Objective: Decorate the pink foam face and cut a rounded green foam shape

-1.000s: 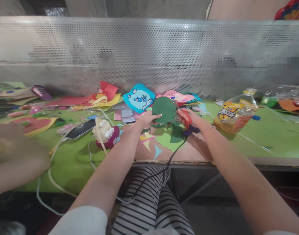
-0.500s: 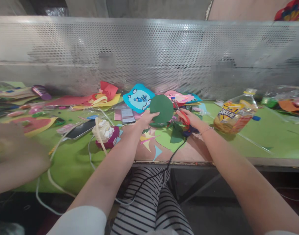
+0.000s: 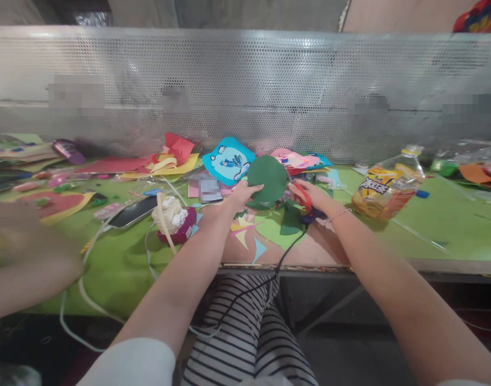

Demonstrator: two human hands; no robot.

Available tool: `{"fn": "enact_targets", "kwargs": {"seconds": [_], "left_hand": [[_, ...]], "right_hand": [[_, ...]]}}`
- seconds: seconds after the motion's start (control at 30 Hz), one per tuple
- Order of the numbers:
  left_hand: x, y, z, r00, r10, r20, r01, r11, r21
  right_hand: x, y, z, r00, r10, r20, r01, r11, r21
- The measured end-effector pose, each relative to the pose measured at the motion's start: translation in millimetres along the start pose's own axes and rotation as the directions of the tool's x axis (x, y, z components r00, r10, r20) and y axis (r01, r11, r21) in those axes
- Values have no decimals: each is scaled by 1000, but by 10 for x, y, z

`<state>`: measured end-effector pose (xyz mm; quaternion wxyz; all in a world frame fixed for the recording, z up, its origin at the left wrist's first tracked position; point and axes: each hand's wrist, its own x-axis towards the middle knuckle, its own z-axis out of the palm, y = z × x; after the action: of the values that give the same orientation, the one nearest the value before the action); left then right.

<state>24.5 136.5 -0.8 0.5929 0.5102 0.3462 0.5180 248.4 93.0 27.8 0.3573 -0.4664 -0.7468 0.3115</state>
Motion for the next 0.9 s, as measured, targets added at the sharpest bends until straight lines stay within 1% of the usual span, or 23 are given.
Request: {"fn": "enact_targets", "kwargs": {"seconds": [0.4, 0.53, 0.67, 0.77, 0.9], "left_hand": [[-19, 20, 13, 1000, -19, 22, 20, 1000, -18], [-30, 25, 15, 999, -28, 46, 29, 999, -25], [-22, 2, -7, 996, -43, 75, 43, 999, 0], [12, -36, -36, 996, -21, 89, 19, 1000, 21], [61, -63, -39, 1000, 31, 0, -31, 999, 21]], "right_hand": [[10, 14, 6, 1000, -18, -7, 18, 999, -31], [32, 35, 10, 1000, -16, -19, 16, 1000, -22], [58, 61, -24, 996, 4, -94, -1, 999, 32], [83, 79, -58, 985, 7, -173, 8, 996, 84], [110, 70, -65, 961, 21, -277, 18, 990, 139]]}}
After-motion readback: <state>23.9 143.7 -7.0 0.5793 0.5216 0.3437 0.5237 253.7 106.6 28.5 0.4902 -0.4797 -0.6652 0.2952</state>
